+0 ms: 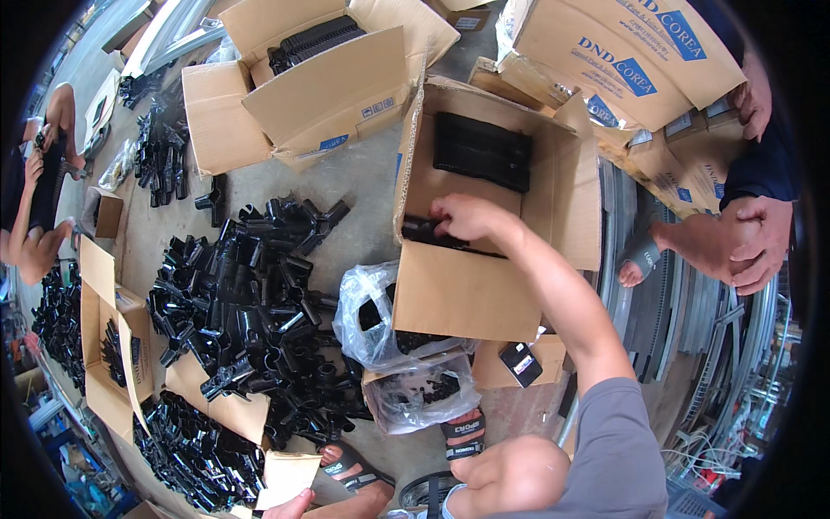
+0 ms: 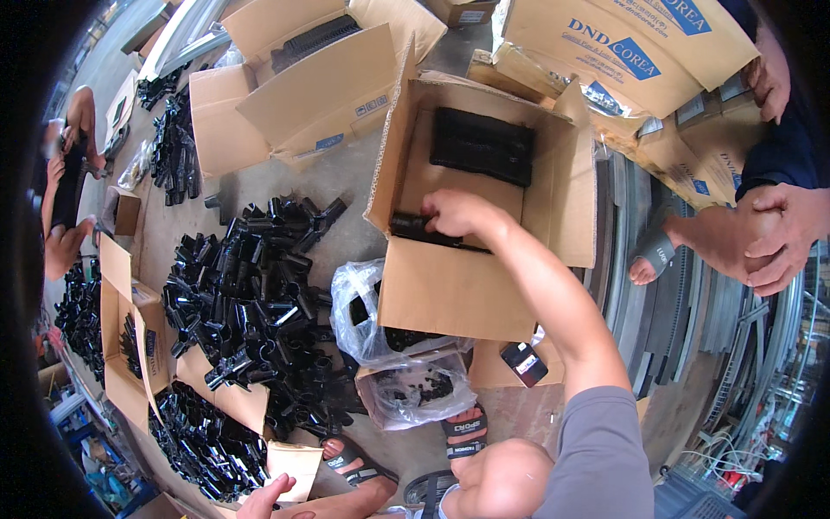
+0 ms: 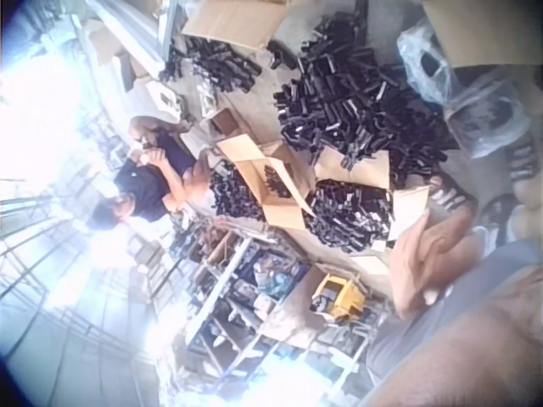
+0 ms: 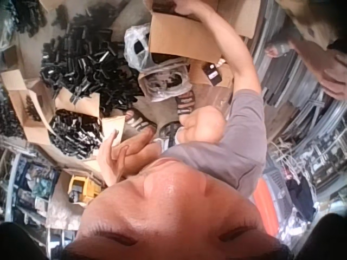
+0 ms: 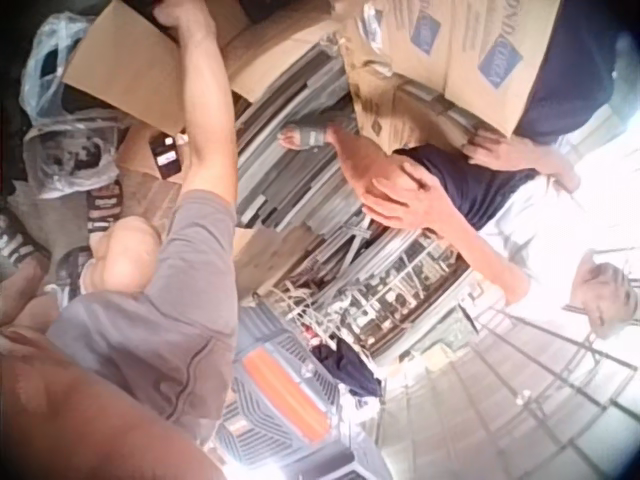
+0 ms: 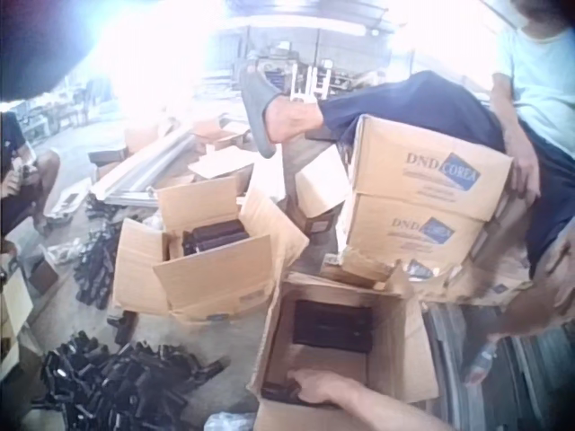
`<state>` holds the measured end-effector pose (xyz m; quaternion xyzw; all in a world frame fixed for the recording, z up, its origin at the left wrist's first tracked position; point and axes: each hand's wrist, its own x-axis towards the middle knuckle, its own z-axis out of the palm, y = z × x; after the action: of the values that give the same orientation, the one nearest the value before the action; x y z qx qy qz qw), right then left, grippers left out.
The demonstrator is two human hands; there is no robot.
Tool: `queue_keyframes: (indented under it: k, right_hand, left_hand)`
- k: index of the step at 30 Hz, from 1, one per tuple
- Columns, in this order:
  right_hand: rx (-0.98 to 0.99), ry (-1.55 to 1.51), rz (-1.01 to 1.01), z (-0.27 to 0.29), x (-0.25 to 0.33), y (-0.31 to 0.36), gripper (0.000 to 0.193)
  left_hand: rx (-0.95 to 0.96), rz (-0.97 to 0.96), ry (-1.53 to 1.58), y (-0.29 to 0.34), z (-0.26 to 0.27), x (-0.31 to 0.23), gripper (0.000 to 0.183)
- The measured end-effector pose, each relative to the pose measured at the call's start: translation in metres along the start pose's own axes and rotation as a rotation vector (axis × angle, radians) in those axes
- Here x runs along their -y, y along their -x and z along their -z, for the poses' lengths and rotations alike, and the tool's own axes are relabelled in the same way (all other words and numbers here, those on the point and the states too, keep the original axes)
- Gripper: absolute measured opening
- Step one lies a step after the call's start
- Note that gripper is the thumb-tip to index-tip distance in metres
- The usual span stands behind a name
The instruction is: The person picks up black metal parts from a pile on the floor, handles them by hand, and places them into cardboard boxes.
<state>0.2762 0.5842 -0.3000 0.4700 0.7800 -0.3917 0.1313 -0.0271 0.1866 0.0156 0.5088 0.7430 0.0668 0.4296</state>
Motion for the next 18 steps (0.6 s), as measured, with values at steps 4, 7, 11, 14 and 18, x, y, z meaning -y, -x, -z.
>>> queue_keyframes:
  k: [4, 7, 11, 14, 18]
  right_hand:
    - [-0.085, 0.253, -0.080, -0.043, -0.016, -0.014, 0.047]
    - [0.063, 0.113, -0.142, -0.038, -0.012, -0.024, 0.054]
    - [0.193, 0.031, -0.262, -0.014, 0.005, -0.012, 0.064]
    - [0.294, 0.034, -0.225, -0.016, -0.007, -0.023, 0.066]
    - [0.223, 0.016, -0.186, -0.016, -0.015, -0.006, 0.061]
  left_hand:
    - [0.029, -0.020, -0.023, 0.003, 0.001, -0.003, 0.058]
    - [0.016, -0.003, -0.044, 0.009, 0.000, -0.006, 0.058]
    - [-0.009, -0.003, -0.048, 0.014, -0.002, -0.009, 0.058]
    - [0.004, 0.006, -0.053, 0.020, -0.003, -0.009, 0.059]
    - [-0.032, -0.009, -0.058, 0.028, -0.004, -0.010, 0.056]
